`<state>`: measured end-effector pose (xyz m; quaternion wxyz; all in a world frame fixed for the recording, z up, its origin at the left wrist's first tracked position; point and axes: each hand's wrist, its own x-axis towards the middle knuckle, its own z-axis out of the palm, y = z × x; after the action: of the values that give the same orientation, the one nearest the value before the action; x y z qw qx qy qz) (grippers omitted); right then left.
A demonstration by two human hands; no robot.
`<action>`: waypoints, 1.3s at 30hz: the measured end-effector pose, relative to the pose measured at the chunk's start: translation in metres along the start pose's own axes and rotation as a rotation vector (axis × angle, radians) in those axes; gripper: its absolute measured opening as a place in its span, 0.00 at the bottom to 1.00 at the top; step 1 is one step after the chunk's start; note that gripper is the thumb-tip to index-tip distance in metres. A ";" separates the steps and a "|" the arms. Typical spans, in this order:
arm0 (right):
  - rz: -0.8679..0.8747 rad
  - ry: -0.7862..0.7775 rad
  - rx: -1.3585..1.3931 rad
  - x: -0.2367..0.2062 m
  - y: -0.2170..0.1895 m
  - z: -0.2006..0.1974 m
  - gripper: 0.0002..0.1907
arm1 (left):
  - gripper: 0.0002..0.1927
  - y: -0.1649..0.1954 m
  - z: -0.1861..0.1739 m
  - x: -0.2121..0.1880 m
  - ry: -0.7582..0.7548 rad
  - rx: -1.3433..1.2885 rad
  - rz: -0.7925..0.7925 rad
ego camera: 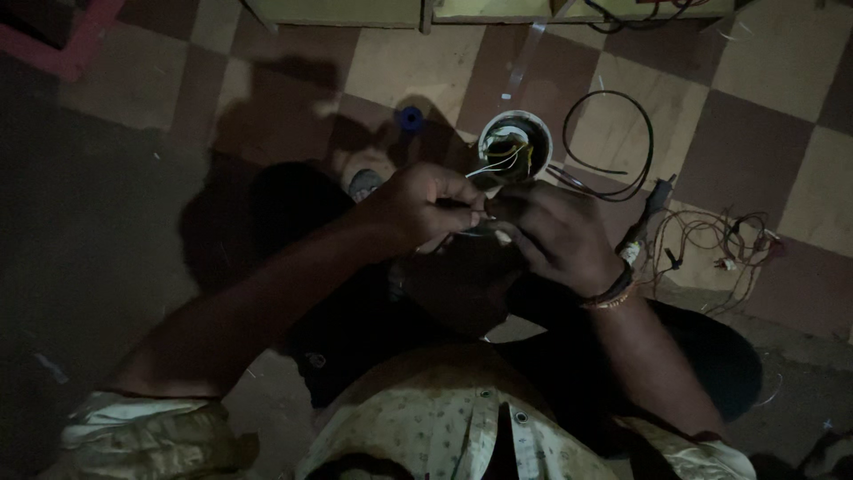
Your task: The person sits on the floor assembling a lamp holder with wires. They wrap white tape around the wire ends, twist and fold the taped section, and press the taped wires into the holder, handling the tape roll and loose wires on the floor.
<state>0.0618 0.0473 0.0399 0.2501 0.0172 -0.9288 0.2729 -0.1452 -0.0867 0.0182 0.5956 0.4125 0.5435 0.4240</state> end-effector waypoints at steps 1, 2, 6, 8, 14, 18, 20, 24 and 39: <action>0.014 0.011 0.014 0.000 0.001 0.002 0.12 | 0.07 0.001 0.001 -0.003 0.014 0.031 0.033; 0.030 0.021 0.024 -0.001 0.000 0.002 0.10 | 0.07 0.002 0.002 -0.004 0.023 0.062 0.068; 0.254 0.083 0.052 0.000 -0.012 0.001 0.08 | 0.08 0.012 0.018 -0.015 0.222 0.382 0.326; 0.299 0.160 0.111 0.000 -0.018 0.002 0.08 | 0.07 0.015 0.029 -0.019 0.407 0.595 0.482; 0.659 0.371 0.422 -0.007 -0.027 0.019 0.02 | 0.10 0.023 0.053 -0.013 0.521 1.072 0.795; 0.878 0.592 0.569 -0.001 -0.034 0.035 0.06 | 0.04 0.031 0.068 -0.001 0.643 0.785 0.656; 0.920 0.742 0.597 0.000 -0.020 0.029 0.09 | 0.05 0.032 0.074 -0.002 0.506 0.386 0.420; 0.970 1.078 0.479 -0.019 0.039 -0.009 0.12 | 0.04 0.031 0.072 -0.012 0.440 0.638 0.558; 0.357 0.739 -0.460 0.060 0.037 -0.153 0.10 | 0.28 0.016 0.057 -0.028 0.532 0.582 0.453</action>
<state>0.0726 0.1640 0.1616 0.5107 -0.2971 -0.8021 0.0868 -0.0902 -0.1105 0.0454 0.1870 0.5480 0.6701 0.4644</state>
